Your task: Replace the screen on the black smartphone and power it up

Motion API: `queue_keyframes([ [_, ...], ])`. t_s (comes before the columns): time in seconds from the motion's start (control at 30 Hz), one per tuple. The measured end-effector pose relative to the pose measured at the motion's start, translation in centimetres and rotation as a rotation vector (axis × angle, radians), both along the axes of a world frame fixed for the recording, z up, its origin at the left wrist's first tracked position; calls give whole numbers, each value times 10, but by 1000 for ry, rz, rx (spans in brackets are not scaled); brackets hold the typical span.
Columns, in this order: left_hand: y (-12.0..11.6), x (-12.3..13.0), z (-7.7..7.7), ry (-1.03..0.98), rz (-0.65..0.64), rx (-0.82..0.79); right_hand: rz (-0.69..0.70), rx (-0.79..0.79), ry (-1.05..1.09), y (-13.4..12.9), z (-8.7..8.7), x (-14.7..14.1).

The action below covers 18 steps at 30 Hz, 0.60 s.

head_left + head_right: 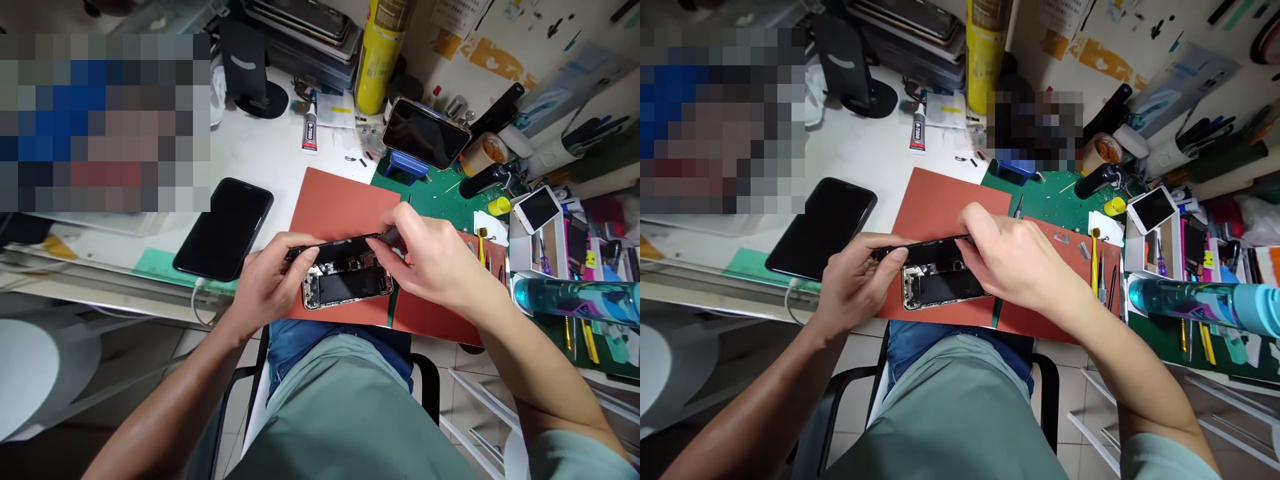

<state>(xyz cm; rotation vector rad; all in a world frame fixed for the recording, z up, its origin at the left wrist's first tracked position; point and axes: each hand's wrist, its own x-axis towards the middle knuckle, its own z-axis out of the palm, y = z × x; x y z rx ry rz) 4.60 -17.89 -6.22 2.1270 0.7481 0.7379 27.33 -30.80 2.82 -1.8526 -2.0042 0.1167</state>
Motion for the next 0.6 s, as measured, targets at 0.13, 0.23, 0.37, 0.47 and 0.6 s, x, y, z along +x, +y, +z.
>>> queue_keyframes([
  [0.13, 0, 2, 1, -22, 2, 23, 19, 16, -6, 0, 0, -1],
  [0.23, 1, 2, -1, -28, 14, 46, 23, 34, -27, 0, 1, -3],
  [0.37, 1, 0, -5, -3, 49, 63, 30, 30, -40, 0, 0, -5],
  [0.47, 2, -2, -7, 13, 73, 72, 20, 24, -63, 0, 0, -6],
  [0.6, 4, -3, -8, 8, 80, 101, 11, 9, -52, 0, 0, -7],
])
